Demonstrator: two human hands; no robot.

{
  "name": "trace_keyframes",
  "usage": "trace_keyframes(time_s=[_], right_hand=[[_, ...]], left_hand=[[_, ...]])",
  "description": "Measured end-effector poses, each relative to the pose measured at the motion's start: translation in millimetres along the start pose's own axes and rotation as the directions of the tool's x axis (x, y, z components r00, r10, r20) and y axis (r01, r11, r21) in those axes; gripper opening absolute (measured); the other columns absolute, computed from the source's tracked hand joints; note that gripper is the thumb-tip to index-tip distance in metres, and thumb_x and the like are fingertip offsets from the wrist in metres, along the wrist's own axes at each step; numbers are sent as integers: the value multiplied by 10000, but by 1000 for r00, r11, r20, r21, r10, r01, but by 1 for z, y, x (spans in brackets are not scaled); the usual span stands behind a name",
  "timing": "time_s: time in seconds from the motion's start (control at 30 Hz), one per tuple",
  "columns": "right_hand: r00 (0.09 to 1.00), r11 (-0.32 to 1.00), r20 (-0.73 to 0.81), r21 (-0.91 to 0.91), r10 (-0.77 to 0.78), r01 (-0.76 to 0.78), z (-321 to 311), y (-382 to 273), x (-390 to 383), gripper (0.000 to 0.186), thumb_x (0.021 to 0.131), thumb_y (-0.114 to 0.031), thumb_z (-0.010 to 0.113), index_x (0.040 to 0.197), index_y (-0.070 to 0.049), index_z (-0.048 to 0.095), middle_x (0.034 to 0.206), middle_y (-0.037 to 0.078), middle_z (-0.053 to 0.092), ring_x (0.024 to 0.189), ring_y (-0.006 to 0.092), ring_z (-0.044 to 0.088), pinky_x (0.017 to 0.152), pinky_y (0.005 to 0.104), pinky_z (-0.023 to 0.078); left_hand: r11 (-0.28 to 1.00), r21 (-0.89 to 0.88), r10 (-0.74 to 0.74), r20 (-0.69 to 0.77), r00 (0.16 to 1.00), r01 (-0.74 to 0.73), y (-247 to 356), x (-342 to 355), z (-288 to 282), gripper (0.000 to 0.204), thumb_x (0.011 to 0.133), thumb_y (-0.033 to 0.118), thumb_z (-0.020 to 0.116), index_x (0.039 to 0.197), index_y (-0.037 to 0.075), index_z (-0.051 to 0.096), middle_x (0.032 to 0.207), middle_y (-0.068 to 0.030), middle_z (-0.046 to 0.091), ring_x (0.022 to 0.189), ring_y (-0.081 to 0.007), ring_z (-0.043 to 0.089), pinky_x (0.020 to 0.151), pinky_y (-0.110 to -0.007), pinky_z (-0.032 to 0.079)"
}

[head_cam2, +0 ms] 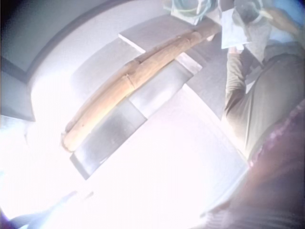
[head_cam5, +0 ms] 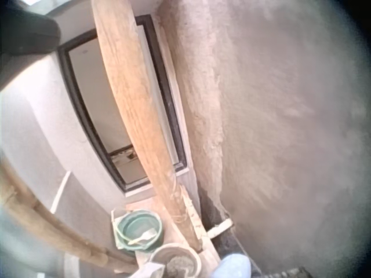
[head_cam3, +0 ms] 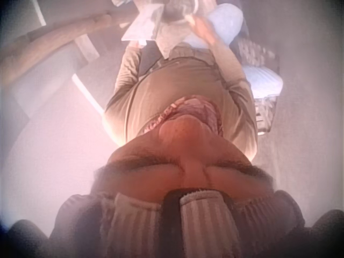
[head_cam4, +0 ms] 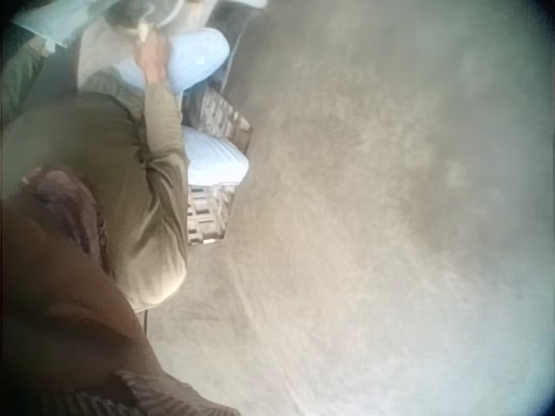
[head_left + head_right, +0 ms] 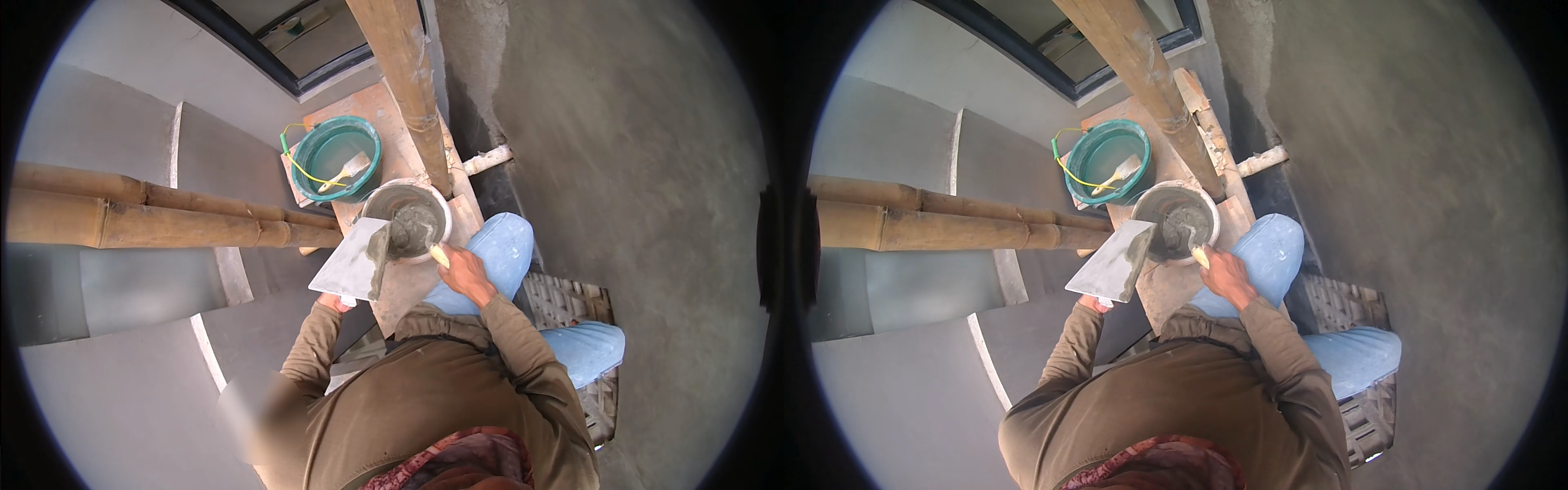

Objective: The person scoops plaster from a bucket using a trowel and applies it to a wall with a float. They repeatedly smooth the surface and occasionally wipe the float with a cloth.

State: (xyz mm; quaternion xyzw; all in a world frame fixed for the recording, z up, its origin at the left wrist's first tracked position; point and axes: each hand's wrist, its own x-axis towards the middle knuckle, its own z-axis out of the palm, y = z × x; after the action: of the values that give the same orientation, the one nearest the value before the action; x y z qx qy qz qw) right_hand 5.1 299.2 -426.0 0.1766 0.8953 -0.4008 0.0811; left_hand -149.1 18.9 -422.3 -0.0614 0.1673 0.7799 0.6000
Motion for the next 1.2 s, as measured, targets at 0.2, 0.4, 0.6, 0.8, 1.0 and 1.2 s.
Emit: trace_keyframes(time_s=[0.2,0.4,0.6,0.8,1.0,1.2], right_hand=[[992,994,-110,-78,67,-76,-19,1,-20,479,806,-197,659,1247,-34,565,1133,190,623,978,392,632,823,483,502],[989,980,-127,-175,73,-95,-53,10,-27,429,800,-166,659,1195,-63,527,1081,146,610,937,388,636,773,510,490],[990,990,-135,-142,-41,21,-62,19,-31,385,785,-143,658,1146,-85,536,1061,136,608,912,388,628,751,495,496],[978,978,-74,-97,-193,186,-64,7,-49,375,774,-139,673,1130,-86,568,1034,136,637,900,369,640,744,474,506],[972,988,-230,-153,-37,2,-65,43,-23,453,773,-144,682,1217,-104,599,1019,119,666,922,355,647,758,463,514],[981,979,-159,-191,-108,77,-64,46,-25,501,772,-157,690,1264,-117,601,1007,115,659,887,345,651,735,460,522]], left_hand=[[996,-83,-27,-10,1000,26,-7,7,15,419,986,356,479,1236,20,493,1004,-134,564,761,-256,575,561,-361,532],[982,-178,-59,1,998,59,-5,11,28,489,974,382,483,1227,-35,448,876,-142,488,654,-228,508,426,-314,498],[992,-80,-93,72,993,98,5,16,28,487,978,374,496,1268,-16,455,952,-144,537,701,-233,539,530,-328,521],[999,-2,-43,71,997,43,11,12,0,500,992,358,463,1358,18,438,1088,-167,581,837,-275,600,677,-383,569],[998,-20,-62,45,997,63,11,14,33,497,995,354,455,1367,25,436,1117,-166,579,873,-279,601,711,-393,563],[999,-6,-40,9,999,41,14,17,29,494,998,349,447,1377,32,434,1145,-165,578,910,-283,602,746,-403,558]])
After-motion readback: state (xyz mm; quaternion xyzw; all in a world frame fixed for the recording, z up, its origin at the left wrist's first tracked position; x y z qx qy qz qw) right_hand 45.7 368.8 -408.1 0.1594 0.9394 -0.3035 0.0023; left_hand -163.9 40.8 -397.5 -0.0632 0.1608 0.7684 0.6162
